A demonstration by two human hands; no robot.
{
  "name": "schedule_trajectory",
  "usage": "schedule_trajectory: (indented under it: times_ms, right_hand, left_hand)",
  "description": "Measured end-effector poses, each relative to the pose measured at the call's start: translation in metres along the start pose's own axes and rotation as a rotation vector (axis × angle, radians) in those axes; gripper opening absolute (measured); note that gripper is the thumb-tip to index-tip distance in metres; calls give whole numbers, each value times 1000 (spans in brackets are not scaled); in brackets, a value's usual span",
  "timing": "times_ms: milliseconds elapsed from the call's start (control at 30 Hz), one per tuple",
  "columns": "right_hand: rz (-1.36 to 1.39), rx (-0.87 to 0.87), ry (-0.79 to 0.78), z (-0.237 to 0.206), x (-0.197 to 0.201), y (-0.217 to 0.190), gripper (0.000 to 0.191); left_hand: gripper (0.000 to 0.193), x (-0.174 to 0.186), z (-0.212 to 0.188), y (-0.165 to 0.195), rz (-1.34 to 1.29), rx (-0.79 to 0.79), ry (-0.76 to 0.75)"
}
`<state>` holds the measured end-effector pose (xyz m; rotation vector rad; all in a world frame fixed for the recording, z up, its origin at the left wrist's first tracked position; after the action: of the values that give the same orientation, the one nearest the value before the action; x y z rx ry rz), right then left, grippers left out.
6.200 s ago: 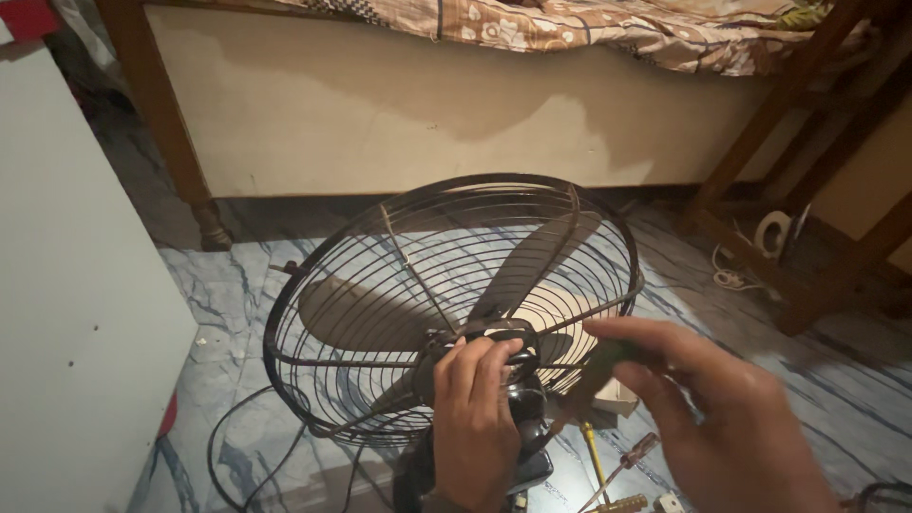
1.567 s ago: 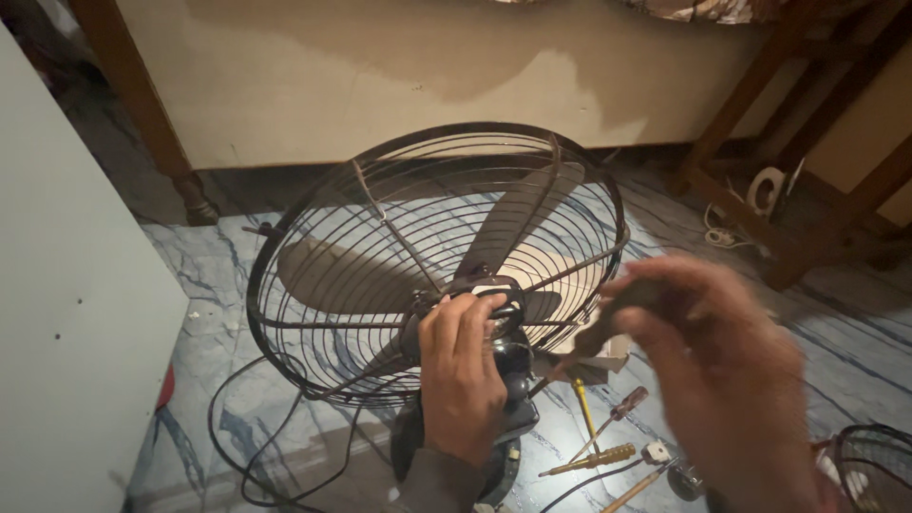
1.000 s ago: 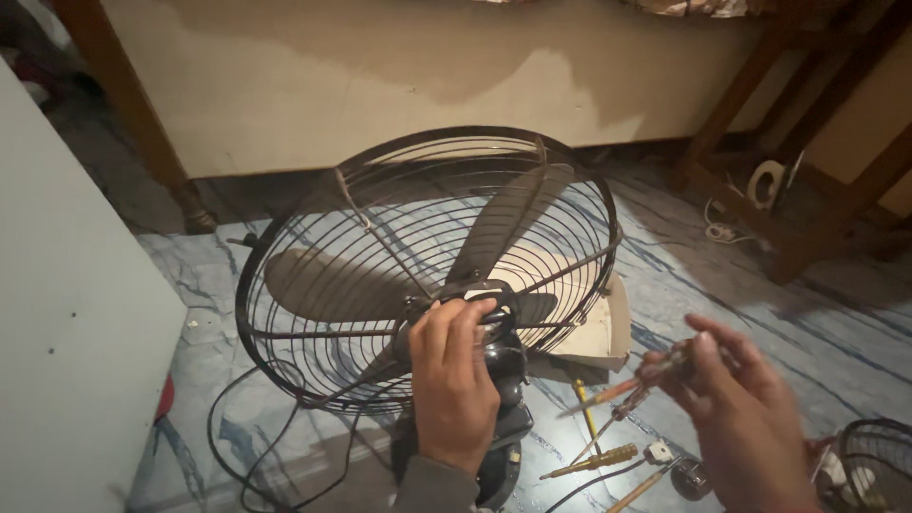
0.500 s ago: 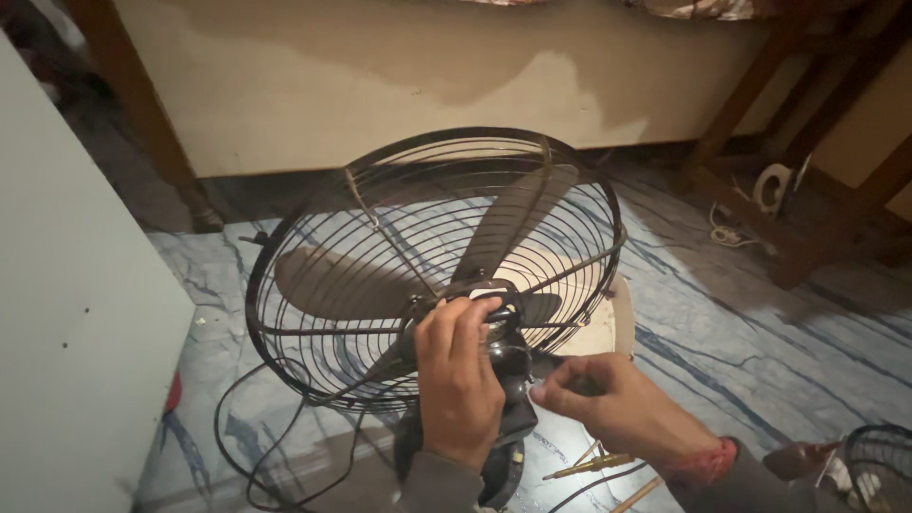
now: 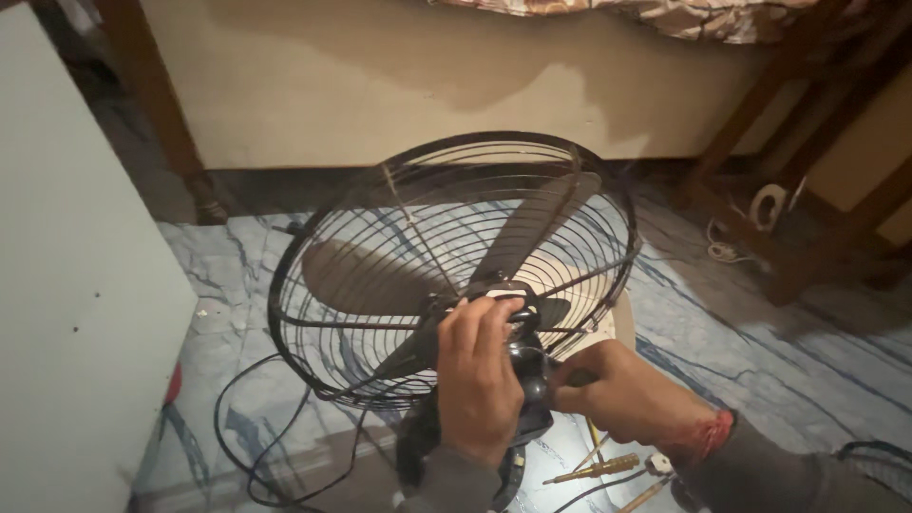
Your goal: The person kneels on the floor beside a bed and services an electric table fan, using a screwdriver to work on the fan's motor housing while holding the fan steady with the other hand. They repeatedly turn the screwdriver on screws near the fan hub and reposition their grip on the housing throughout the clip.
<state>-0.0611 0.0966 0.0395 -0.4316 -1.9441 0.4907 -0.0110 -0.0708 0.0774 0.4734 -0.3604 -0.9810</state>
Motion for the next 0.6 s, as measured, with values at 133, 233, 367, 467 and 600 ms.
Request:
schedule_trajectory:
  times_ms: [133,233,367,467,600]
  right_hand:
    - [-65,-34,-27,-1,-1,-10,25]
    - [-102,-10,-44,1,-1,-18,25]
    - [-177,32,1,4,-1,-18,29]
    - [-88,62,37,6,-3,-12,31]
    - [153,-72,80,7,11,14,35]
  left_hand:
    - [33,6,1,1,1,-18,5]
    - [33,8,0,1,-13,-19,1]
    - [33,10,0,1,-28,-17,0]
    - [32,11,0,3,-26,-25,-6]
    - [29,11,3,6,-4,-20,0]
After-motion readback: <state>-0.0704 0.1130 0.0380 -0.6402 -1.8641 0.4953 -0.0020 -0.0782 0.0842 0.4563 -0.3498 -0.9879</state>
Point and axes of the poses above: each hand's wrist, its own z-axis towards the middle knuckle, its own x-axis out of the back of the hand, y = z × x, the point moved 9 cm from there along z, towards the middle knuckle, and after that the axes turned 11 degrees about -z, right-handed, at the moved point
